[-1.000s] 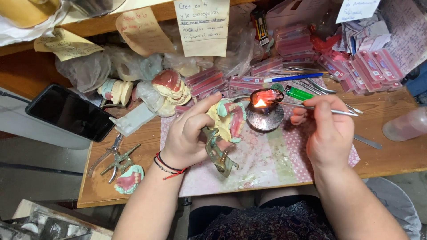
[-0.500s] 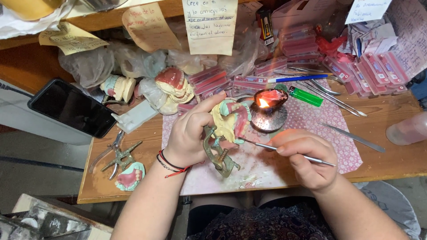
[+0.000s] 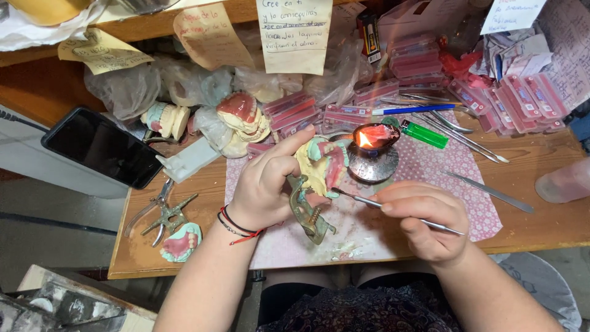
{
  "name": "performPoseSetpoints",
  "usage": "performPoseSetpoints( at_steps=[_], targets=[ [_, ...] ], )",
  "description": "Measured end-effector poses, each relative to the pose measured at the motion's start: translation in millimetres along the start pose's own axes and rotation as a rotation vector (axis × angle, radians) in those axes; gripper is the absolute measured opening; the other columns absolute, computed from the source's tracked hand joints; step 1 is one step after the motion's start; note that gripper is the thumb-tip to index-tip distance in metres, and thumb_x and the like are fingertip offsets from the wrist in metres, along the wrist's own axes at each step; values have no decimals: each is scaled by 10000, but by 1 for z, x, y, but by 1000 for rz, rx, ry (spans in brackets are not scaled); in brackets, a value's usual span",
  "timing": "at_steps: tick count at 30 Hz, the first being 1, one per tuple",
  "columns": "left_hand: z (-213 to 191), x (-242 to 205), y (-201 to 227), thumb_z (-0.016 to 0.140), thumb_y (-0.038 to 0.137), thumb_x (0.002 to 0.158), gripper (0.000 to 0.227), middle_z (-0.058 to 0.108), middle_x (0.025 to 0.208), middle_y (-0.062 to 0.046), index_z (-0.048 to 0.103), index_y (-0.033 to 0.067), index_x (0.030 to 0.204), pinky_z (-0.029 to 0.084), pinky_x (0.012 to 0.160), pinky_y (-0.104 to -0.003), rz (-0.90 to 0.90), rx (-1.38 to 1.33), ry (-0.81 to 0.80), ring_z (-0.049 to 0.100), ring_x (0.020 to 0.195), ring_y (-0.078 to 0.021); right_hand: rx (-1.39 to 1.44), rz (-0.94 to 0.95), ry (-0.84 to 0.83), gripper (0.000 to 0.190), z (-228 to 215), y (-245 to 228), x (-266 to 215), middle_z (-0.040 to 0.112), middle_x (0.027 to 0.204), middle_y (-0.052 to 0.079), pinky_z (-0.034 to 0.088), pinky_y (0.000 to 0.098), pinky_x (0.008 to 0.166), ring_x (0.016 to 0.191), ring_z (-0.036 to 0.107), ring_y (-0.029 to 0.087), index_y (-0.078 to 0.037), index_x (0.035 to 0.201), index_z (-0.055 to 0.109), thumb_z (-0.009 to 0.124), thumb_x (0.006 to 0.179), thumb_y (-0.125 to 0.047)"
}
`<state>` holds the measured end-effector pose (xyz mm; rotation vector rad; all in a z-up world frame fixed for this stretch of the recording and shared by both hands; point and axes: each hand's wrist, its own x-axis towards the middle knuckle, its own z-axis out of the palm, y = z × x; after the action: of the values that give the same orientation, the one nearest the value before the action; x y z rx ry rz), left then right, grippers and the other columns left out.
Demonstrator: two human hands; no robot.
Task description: A dental technician uses a heated carving tool to apply and shape pink wax on a dental model to create a prosthesis.
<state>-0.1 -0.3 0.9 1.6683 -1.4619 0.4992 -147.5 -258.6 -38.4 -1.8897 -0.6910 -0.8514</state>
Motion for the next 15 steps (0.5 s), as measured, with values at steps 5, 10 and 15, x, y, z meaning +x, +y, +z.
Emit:
performPoseSetpoints(
  at_steps=[5,10,15],
  targets=[
    [1,0,-2,741,422,957,545,528,1428,-394,377,28,1054,634,919,-471,59,42,-5,669,1284,-498,-31,62,-5,343,6,-1,3,778,1024,155,660,402,873,930,808,315,-26,1039,724,525,1037,-305],
    [2,0,-1,745,430,954,539,541,1418,-387,392,31,1039,630,949,-465,69,60,-11,684,1264,-488,-59,148,23,338,6,1,-1,779,1071,149,632,383,913,948,795,300,-42,1062,731,537,1034,-317],
    [2,-1,-3,739,439,957,547,533,1432,-388,384,31,1041,629,900,-448,52,61,-7,700,1252,-480,-17,156,24,355,6,0,-2,776,1068,183,643,411,907,953,802,305,-34,1043,727,540,1030,-336]
  ],
)
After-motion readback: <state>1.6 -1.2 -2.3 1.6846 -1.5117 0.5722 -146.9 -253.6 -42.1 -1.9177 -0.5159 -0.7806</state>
